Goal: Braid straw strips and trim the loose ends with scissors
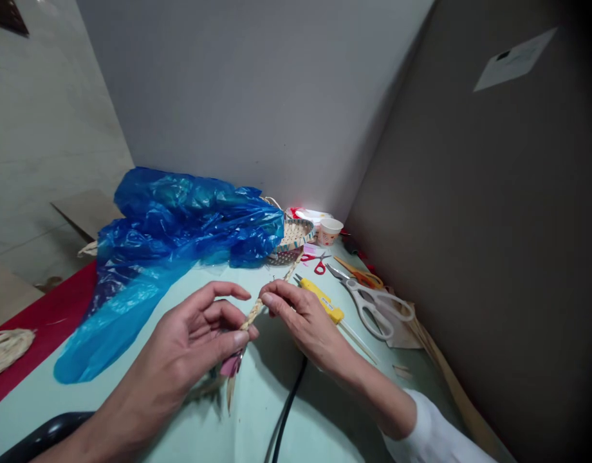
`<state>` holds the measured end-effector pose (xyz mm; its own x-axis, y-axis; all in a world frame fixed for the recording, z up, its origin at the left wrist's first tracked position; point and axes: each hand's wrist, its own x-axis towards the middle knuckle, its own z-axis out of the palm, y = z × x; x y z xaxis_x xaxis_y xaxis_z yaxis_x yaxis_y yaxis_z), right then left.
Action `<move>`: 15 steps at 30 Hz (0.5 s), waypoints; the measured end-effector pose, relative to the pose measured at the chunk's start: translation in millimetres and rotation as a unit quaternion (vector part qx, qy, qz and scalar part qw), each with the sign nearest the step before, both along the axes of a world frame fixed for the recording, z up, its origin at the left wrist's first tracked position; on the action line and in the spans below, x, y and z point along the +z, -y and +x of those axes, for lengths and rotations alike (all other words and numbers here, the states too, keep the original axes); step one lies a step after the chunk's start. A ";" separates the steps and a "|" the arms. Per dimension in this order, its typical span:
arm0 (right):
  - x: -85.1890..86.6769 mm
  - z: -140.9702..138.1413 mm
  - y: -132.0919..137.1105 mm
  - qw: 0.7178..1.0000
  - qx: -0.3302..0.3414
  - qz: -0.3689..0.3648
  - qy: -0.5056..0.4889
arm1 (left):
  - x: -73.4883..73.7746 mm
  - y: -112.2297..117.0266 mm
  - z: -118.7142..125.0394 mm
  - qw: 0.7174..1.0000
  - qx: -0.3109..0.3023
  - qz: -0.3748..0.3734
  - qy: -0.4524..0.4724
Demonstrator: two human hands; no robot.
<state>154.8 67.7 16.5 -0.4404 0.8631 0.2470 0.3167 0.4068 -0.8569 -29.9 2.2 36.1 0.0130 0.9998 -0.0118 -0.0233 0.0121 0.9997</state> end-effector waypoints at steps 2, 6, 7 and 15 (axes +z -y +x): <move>-3.3 -2.2 1.4 1.000 0.006 -0.001 0.011 | -2.0 0.0 -0.1 1.000 -0.011 -0.001 0.010; -6.3 -6.9 6.5 0.999 0.033 0.003 0.026 | -4.5 -3.6 -4.0 0.998 -0.056 0.009 -0.031; -6.0 -7.3 7.3 0.999 0.033 0.005 0.033 | -5.2 -4.9 -5.4 0.998 -0.051 0.016 -0.041; 29.4 54.7 -4.5 0.956 -0.196 0.158 0.148 | -26.2 -21.2 -22.1 0.988 0.115 0.060 -0.086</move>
